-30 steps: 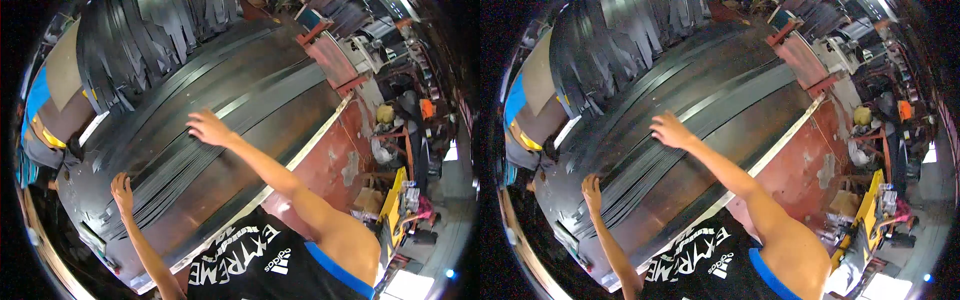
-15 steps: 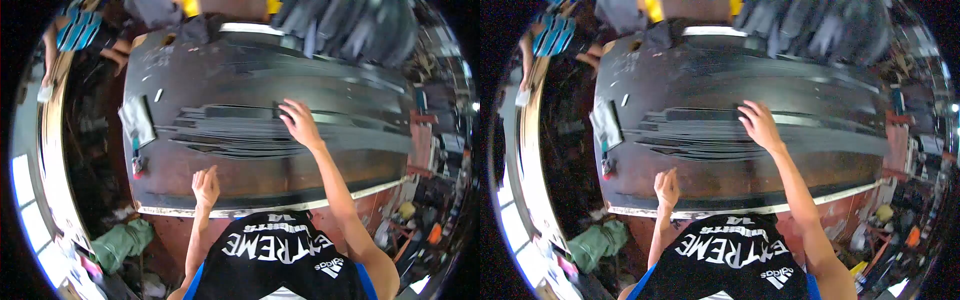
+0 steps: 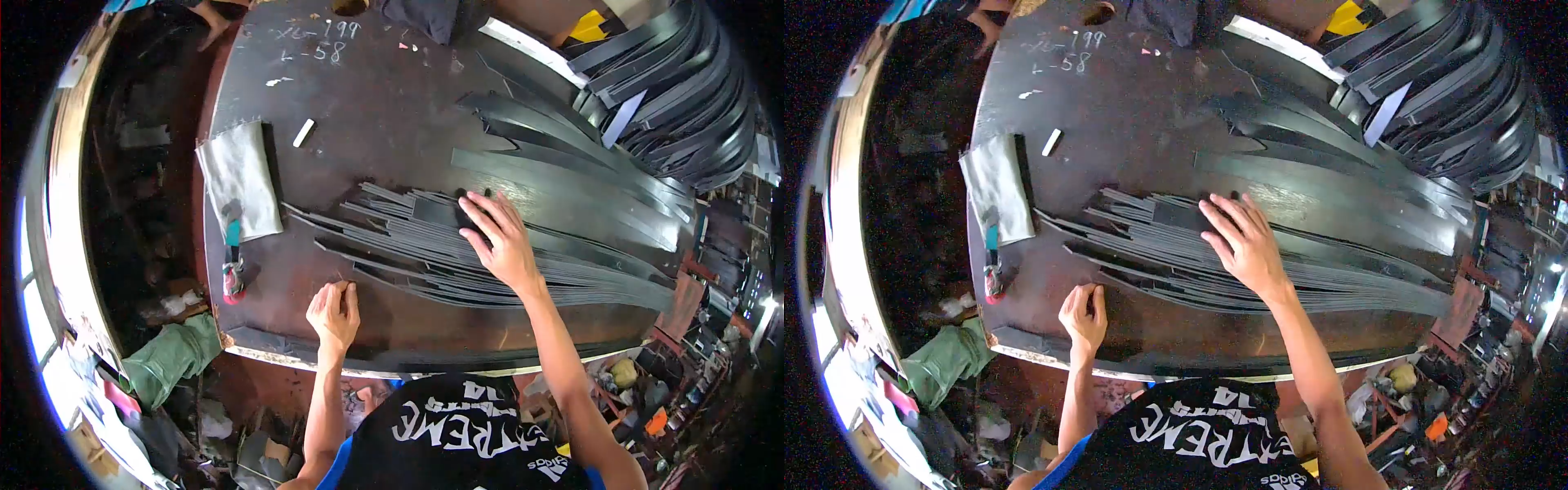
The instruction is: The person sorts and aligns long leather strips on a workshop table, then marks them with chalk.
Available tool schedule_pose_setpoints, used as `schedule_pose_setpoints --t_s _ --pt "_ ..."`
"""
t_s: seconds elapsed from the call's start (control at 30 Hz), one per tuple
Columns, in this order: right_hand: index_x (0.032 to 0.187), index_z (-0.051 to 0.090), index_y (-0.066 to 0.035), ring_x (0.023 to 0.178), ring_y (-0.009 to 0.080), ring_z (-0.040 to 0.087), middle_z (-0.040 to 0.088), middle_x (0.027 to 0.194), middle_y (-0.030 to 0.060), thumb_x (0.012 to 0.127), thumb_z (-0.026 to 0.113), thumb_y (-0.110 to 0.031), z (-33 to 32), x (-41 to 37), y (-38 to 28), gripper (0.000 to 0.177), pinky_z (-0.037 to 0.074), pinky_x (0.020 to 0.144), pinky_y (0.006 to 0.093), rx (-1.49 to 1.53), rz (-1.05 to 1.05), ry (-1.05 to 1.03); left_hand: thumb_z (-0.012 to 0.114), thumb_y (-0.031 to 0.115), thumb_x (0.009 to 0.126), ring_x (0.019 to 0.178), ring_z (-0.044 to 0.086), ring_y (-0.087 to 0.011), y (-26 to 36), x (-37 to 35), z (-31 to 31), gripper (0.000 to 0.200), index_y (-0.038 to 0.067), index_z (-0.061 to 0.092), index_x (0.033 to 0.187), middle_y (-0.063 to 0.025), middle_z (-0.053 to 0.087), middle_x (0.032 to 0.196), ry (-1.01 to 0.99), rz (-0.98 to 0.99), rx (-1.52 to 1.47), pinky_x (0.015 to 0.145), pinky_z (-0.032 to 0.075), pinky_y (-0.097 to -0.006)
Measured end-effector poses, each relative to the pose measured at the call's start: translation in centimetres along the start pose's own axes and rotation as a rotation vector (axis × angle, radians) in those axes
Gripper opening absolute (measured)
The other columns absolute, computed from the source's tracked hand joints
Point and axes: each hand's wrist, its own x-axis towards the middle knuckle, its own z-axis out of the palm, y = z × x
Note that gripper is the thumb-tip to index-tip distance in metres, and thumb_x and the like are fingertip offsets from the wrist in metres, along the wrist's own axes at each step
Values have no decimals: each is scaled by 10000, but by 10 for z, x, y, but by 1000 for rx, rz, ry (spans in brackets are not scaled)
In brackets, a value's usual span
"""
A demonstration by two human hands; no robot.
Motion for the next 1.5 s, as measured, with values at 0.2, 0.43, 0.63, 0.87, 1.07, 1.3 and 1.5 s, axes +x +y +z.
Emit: schedule_pose_setpoints --t_s 0.2,0.43,0.63,0.87,1.07,1.3,1.5 --pt "1269 628 -175 1199 297 569 562 1358 89 822 743 -119 14 -8 0 464 418 1080 495 62 4 51 688 40 828 568 556 -267 -7 2 2 73 54 616 824 -83 578 667 -9 52 84 532 425 -358" --pt "1267 614 -97 1248 332 534 528 1399 124 802 751 -92 17 -9 -7 485 352 1111 518 67 96 58 663 -31 818 589 535 -236 37 83 -35 53 -2 665 862 -100 615 703 -2 39 -117 568 424 -323" --pt "1238 630 -92 1238 337 537 551 1370 131 793 746 -77 19 -10 -7 460 351 1105 526 99 119 65 722 82 786 825 571 -259 68 192 9 167 89 712 952 -37 652 861 -239 313 -146 773 465 -394" --pt "1227 643 -91 1271 328 518 567 1356 142 801 731 -91 29 -16 -4 436 313 1126 530 86 116 120 711 140 815 910 632 -284 57 222 34 189 35 730 971 -101 714 957 -771 397 -135 856 475 -412" --pt "1253 640 -109 1344 346 453 527 1413 153 827 704 -125 34 -19 -2 431 256 1145 559 36 98 152 669 112 860 862 652 -327 53 227 45 142 27 720 961 -131 710 887 -773 406 -242 804 506 -417" --pt "1271 625 -104 1370 370 424 502 1442 171 843 682 -122 35 -20 -4 432 241 1146 572 18 105 128 622 128 885 799 681 -333 53 229 50 143 50 704 972 -120 710 829 -758 338 -118 726 535 -405" --pt "1274 610 -109 1339 365 466 524 1420 172 855 662 -141 35 -19 -4 423 265 1144 545 10 113 116 637 133 880 830 674 -340 53 231 49 145 55 699 986 -132 707 887 -770 354 -121 728 534 -406"
